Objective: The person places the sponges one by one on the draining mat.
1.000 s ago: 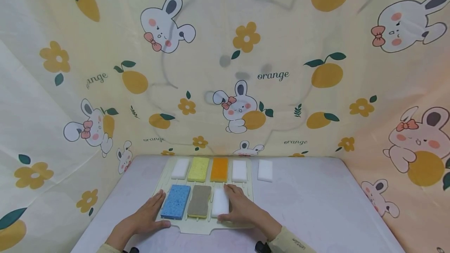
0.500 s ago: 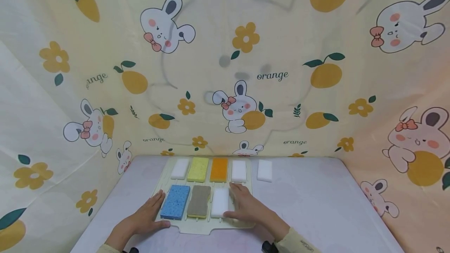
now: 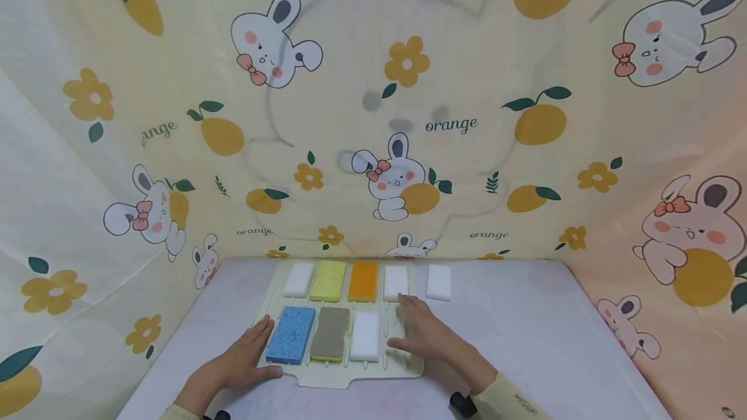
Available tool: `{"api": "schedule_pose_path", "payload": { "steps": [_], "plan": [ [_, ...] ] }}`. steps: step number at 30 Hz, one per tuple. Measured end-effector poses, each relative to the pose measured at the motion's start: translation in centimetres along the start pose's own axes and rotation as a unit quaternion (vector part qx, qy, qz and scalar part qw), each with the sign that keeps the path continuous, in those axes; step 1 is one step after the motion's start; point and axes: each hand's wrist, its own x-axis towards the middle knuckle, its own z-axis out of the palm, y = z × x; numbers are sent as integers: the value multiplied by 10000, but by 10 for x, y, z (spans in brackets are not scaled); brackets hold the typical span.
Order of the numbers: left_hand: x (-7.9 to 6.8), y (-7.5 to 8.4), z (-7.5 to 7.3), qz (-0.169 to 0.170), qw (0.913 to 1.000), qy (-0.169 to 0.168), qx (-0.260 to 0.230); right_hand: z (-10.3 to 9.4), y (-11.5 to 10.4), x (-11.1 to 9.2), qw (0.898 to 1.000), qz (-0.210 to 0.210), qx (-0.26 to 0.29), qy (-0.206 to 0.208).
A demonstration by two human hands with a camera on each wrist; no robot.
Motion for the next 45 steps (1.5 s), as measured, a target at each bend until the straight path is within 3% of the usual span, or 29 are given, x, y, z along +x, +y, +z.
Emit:
{"api": "schedule_pose_path", "payload": {
  "steps": [16,30,45],
  "plan": [
    [1,-3,2,34,9999,9,-158,-25,30,3,9969,774,-78,139],
    [2,-3,2,-110,9999,-37,-33,-38,67,11,9972,655,-214,281],
    [-1,3,-2,-254,9997,-59,-35,-51,96,32,9938,987,-423,288]
  ]
}}
